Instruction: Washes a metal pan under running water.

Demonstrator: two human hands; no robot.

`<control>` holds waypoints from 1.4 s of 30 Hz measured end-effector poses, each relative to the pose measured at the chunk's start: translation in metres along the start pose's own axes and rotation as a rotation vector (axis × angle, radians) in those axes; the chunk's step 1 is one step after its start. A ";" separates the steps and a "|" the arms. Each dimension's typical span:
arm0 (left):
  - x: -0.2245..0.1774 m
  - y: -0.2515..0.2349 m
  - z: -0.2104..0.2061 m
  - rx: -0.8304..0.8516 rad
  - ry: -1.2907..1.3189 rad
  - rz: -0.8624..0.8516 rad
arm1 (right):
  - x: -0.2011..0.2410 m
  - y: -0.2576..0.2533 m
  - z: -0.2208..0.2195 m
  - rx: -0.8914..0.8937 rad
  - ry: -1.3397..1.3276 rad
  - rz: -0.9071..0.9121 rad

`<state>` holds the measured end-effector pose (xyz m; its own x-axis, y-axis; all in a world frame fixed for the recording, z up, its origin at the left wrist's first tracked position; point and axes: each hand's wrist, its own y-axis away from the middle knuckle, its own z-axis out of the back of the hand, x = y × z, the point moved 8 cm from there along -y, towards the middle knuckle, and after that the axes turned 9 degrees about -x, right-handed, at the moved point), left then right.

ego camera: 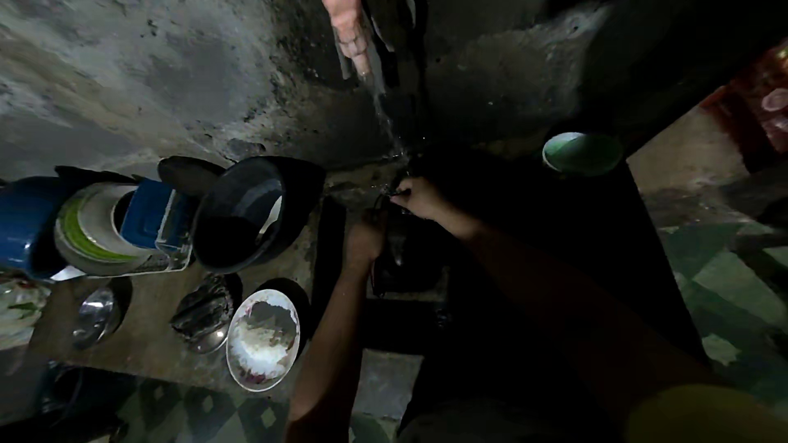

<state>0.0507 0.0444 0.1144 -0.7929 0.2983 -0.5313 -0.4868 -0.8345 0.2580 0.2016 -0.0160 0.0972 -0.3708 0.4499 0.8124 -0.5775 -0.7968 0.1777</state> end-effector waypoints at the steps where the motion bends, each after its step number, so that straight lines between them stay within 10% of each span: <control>1: -0.007 -0.002 -0.003 0.020 -0.008 0.006 | 0.000 0.002 0.001 0.004 0.017 0.012; 11: 0.016 0.029 -0.014 -0.261 0.223 -0.330 | -0.065 -0.004 0.044 -0.067 -0.208 -0.262; 18: 0.021 0.032 -0.013 -0.431 0.259 -0.416 | 0.008 0.068 -0.003 -0.307 -0.020 0.556; 23: 0.023 0.039 -0.019 -0.444 0.265 -0.486 | -0.029 0.010 0.016 -0.139 -0.030 0.058; 28: 0.023 0.028 -0.015 -0.420 0.340 -0.421 | 0.018 0.074 -0.013 -0.385 -0.066 0.600; 32: 0.022 0.029 -0.017 -0.422 0.307 -0.471 | 0.012 0.024 0.005 -0.267 -0.070 0.250; 36: 0.018 0.024 -0.012 -0.416 0.305 -0.468 | 0.024 0.064 -0.005 -0.413 -0.039 0.578; 42: 0.019 0.022 -0.018 -0.386 0.376 -0.446 | 0.021 0.027 0.010 -0.254 -0.024 0.304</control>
<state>0.0313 0.0239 0.0953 -0.3334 0.5284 -0.7808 -0.5159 -0.7955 -0.3180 0.1854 -0.0323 0.1244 -0.5373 0.1970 0.8200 -0.6069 -0.7655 -0.2138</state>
